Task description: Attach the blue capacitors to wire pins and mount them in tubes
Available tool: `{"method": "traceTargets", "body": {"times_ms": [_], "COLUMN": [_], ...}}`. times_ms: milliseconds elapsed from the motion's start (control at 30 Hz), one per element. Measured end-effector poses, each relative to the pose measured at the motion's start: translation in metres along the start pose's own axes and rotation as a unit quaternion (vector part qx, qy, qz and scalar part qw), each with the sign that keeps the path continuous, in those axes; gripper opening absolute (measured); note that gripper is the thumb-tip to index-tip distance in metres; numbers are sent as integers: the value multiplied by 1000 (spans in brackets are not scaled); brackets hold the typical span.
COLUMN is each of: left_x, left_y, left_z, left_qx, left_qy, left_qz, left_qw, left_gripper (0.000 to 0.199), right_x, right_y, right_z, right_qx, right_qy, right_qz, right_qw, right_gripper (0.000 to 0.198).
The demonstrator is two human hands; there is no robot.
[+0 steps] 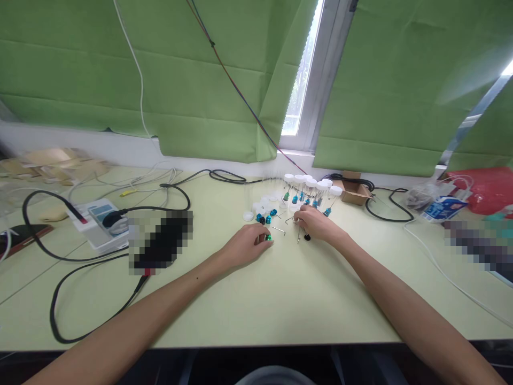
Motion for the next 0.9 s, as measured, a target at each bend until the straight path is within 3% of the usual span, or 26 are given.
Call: {"method": "traceTargets", "body": {"times_ms": [467,900], "left_x": [0,0], "left_y": [0,1], "left_z": [0,0], "left_qx": [6,5], "left_qy": [1,-1], "left_qz": [5,10], "left_qw": [1000,1000], "left_gripper": [21,22], "right_x": [0,3], "right_y": [-7,-1], "right_z": [3,2], "right_qx": [-10,50], "right_qy": [2,24], "right_qz": [-27,-6], "right_qw": [1000,998], "right_gripper": [14,14]}}
Point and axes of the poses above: each hand's wrist, its own x-axis towards the middle knuckle, its own z-axis out of the palm, y = z × x, the point moved 8 cm from there along x, towards the middle knuckle, and after that the axes turned 11 degrees about y, right-handed, at the moved point
